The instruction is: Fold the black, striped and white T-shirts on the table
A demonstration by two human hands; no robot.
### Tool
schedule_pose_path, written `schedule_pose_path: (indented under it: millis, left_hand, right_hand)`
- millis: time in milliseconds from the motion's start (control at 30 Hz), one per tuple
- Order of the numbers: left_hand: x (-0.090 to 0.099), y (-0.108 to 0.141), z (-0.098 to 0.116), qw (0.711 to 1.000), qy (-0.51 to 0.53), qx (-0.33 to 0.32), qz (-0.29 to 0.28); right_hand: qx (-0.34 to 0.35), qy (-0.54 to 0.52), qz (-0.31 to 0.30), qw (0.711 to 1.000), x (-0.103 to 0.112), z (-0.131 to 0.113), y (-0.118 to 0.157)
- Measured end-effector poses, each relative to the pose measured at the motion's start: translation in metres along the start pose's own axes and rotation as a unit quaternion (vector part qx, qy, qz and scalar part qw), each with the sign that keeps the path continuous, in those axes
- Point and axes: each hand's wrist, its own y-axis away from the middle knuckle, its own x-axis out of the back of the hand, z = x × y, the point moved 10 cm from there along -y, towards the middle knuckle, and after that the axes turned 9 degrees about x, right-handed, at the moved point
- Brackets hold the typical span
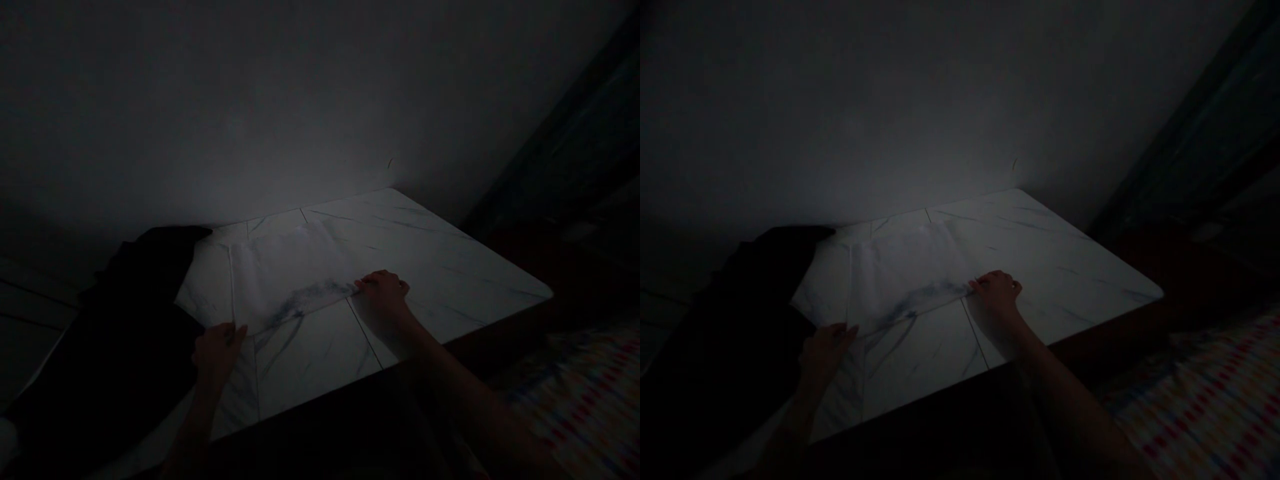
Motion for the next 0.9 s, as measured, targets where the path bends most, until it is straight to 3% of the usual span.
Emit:
schedule_pose_path:
  millis: [100, 300, 367, 467, 533, 600, 667, 767, 900]
  left_hand:
    - [0.004, 0.003, 0.007, 0.999, -0.03, 0.016, 0.001]
    - [0.014, 0.019, 0.021, 0.991, -0.113, -0.051, 0.054]
    - [0.021, 0.024, 0.029, 0.986, -0.105, -0.078, 0.103]
    - [0.022, 0.035, 0.053, 0.965, -0.047, -0.194, 0.168]
    - [0.005, 0.039, 0.063, 0.95, -0.02, -0.281, 0.133]
    - [-0.017, 0.033, 0.059, 0.945, 0.002, -0.322, 0.061]
    - [-0.026, 0.016, 0.045, 0.953, 0.041, -0.3, 0.022]
    - [-0.017, -0.023, 0.024, 0.975, 0.103, -0.196, 0.025]
    - [-0.006, -0.072, 0.033, 0.983, 0.154, -0.099, -0.011]
  right_hand:
    - [-0.005, 0.012, -0.004, 1.0, -0.001, -0.003, -0.003]
    - [0.001, 0.086, -0.013, 0.996, 0.001, -0.005, 0.0]
    - [0.032, 0.107, -0.002, 0.994, 0.002, -0.018, 0.001]
    - [0.158, 0.101, -0.024, 0.982, -0.012, -0.053, 0.005]
    - [0.251, 0.074, -0.088, 0.961, -0.032, -0.074, 0.012]
    - [0.283, 0.035, -0.14, 0.948, -0.046, -0.079, 0.012]
    - [0.235, -0.005, -0.136, 0.962, -0.045, -0.068, -0.006]
    - [0.111, -0.018, -0.095, 0.989, -0.032, -0.043, -0.048]
    - [0.023, 0.026, -0.109, 0.993, -0.033, -0.045, -0.097]
